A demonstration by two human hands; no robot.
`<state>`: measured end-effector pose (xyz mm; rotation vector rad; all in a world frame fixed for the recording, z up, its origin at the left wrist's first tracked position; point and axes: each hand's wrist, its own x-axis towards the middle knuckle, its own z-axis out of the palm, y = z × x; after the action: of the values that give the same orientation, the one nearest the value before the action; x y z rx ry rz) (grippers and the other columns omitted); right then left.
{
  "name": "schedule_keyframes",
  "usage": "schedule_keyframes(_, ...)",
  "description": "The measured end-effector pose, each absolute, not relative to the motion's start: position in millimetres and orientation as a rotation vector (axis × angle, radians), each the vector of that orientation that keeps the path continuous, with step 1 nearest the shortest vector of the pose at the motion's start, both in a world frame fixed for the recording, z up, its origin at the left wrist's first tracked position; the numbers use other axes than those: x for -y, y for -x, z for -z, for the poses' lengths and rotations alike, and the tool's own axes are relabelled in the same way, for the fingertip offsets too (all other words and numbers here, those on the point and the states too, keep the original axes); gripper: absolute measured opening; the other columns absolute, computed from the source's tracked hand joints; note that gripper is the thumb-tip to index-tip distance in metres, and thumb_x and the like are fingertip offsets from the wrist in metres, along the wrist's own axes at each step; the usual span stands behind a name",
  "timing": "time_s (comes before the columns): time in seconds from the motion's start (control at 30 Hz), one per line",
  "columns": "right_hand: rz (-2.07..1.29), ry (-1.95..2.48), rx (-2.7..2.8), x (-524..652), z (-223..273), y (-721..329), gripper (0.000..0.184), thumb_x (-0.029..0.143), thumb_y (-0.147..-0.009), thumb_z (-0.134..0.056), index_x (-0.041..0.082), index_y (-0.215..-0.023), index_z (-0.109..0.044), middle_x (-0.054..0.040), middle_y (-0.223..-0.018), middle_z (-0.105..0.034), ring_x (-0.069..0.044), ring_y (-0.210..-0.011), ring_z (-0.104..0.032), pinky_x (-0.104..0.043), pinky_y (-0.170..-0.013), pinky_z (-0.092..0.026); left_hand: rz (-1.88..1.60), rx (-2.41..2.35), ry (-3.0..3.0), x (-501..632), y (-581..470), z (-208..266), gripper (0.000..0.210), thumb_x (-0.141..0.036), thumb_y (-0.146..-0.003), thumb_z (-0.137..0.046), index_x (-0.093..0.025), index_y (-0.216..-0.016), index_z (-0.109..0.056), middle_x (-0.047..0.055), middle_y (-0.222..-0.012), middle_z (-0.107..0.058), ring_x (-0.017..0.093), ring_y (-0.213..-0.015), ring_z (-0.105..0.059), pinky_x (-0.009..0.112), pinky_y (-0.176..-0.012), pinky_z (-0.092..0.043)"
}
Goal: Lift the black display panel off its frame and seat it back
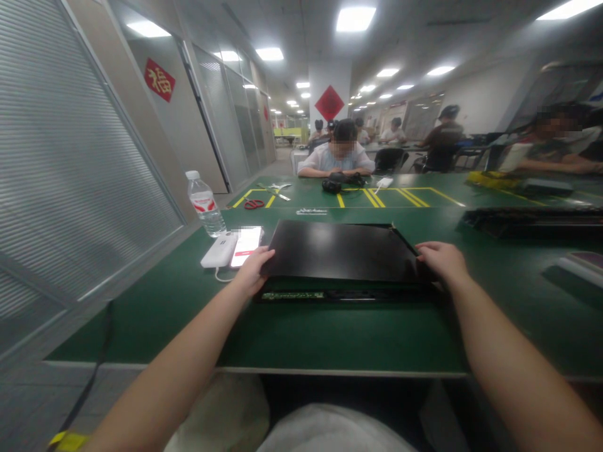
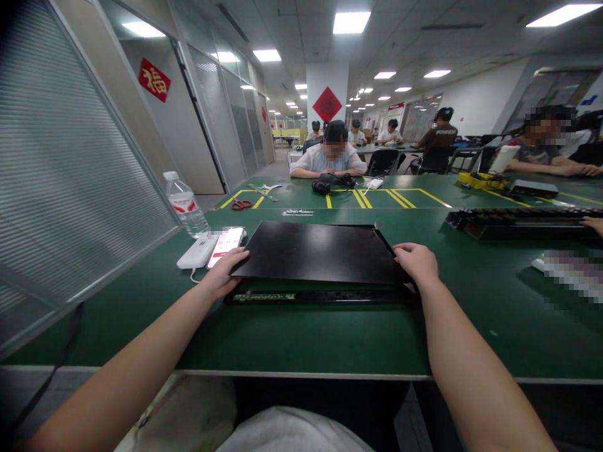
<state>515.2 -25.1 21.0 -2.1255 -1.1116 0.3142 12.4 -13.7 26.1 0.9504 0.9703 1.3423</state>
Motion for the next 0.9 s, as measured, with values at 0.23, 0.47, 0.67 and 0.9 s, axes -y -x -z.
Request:
schedule_keyframes(0.23, -0.304, 2.129, 1.128, 25, -20, -516, 0.030, 0.034, -0.084, -0.073, 0.026, -0.105, -0.092, -0.0068, -0.082, -0.085, -0.030, -0.085, -0.079, -0.036, -0.071, -0.056, -1.300, -1.035, -0.881, 19, -19, -39, 0.022, -0.017, -0.075, -0.093, -0.020, -0.089, -0.077, 0.005, -0.088, -0.083, 0.022, -0.078, -0.078, 0.028, -0.067, -0.060)
schedule_keyframes(0.47, -0.290, 2.119, 1.140, 25, -21, -516, 0.028, 0.034, -0.084, -0.072, 0.026, -0.102, -0.092, -0.0070, -0.083, -0.085, -0.030, -0.086, -0.079, -0.036, -0.070, -0.055, -1.307, -1.059, -0.847, 23, -24, -44, 0.017, -0.013, -0.077, -0.091, -0.018, -0.086, -0.078, 0.006, -0.085, -0.084, 0.021, -0.076, -0.078, 0.026, -0.067, -0.060)
schedule_keyframes(0.67, -0.302, 2.155, 1.144, 28, -27, -512, 0.029, 0.031, -0.085, -0.071, 0.026, -0.105, -0.092, -0.0074, -0.088, -0.086, -0.030, -0.091, -0.079, -0.037, -0.074, -0.057, -1.320, -1.028, -0.841, 23, -24, -44, 0.020, -0.013, -0.075, -0.093, -0.018, -0.086, -0.077, 0.004, -0.080, -0.081, 0.018, -0.071, -0.075, 0.025, -0.066, -0.060)
schedule_keyframes(0.9, -0.234, 2.147, 1.236, 26, -19, -517, 0.031, 0.033, -0.083, -0.073, 0.029, -0.107, -0.093, -0.0086, -0.089, -0.085, -0.032, -0.092, -0.080, -0.037, -0.077, -0.060, -1.321, -1.067, -0.855, 21, -23, -41, 0.019, -0.017, -0.077, -0.093, -0.021, -0.086, -0.077, 0.006, -0.085, -0.081, 0.025, -0.084, -0.079, 0.031, -0.073, -0.063)
